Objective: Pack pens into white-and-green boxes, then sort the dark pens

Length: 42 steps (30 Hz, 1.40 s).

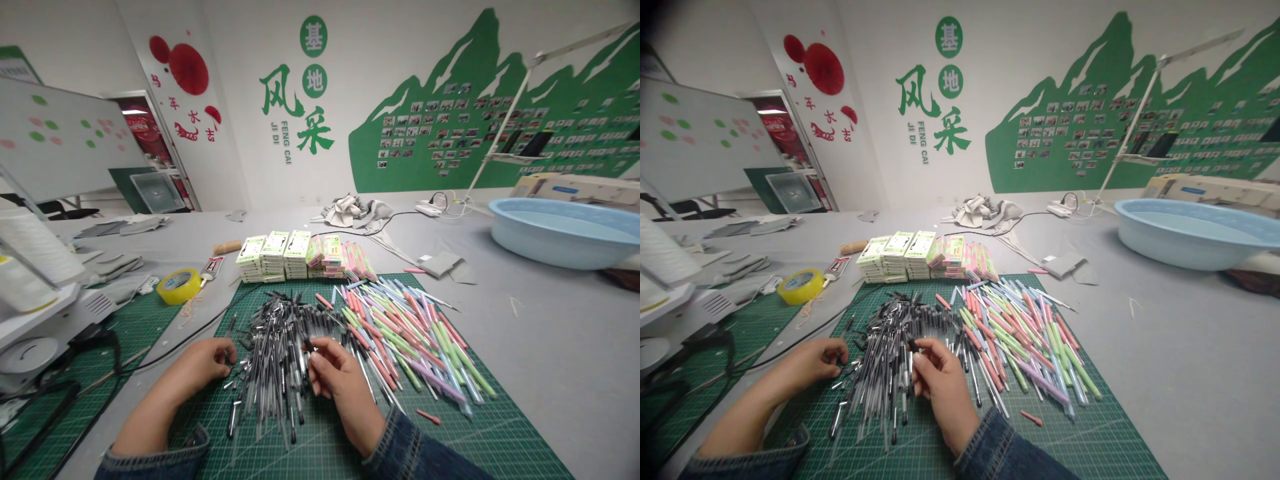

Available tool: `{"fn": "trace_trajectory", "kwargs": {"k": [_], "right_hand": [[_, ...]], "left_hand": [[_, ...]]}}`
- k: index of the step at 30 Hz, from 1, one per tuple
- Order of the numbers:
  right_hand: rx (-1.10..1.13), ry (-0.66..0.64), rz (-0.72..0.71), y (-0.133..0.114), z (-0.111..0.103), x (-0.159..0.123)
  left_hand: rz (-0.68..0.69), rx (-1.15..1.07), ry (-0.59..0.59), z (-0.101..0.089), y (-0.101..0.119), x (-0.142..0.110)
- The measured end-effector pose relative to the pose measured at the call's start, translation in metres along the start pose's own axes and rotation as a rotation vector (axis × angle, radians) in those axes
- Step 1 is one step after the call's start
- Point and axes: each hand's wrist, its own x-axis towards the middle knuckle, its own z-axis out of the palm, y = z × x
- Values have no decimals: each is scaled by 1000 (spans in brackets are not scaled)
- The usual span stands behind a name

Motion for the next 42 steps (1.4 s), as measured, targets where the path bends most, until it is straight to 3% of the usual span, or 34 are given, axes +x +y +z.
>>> {"fn": "trace_trajectory", "kwargs": {"k": [4,8,10,14,18,22,28,35,39,42], "right_hand": [[0,2,-13,1,1,1],[-33,-5,-39,2,1,1],[-65,-10,-49,3,0,1],[-156,-21,-92,4,-1,0],[-248,-34,-118,3,1,-2],[-295,-36,-117,0,2,-4],[-374,-29,-125,-3,3,-5],[-629,10,-335,-9,2,-8],[-612,62,-296,-6,1,-7],[-500,-11,-175,-3,1,-5]], "left_hand": [[36,54,-2,1,4,1],[11,-2,147,-7,21,-3],[32,-180,204,-8,39,-6],[152,-653,170,5,80,-13],[170,-841,148,20,103,-19],[178,-905,135,22,107,-20],[208,-803,95,18,108,-21],[254,-682,17,18,109,-21],[251,-709,-15,21,108,-19],[264,-728,-12,22,106,-20]]}}
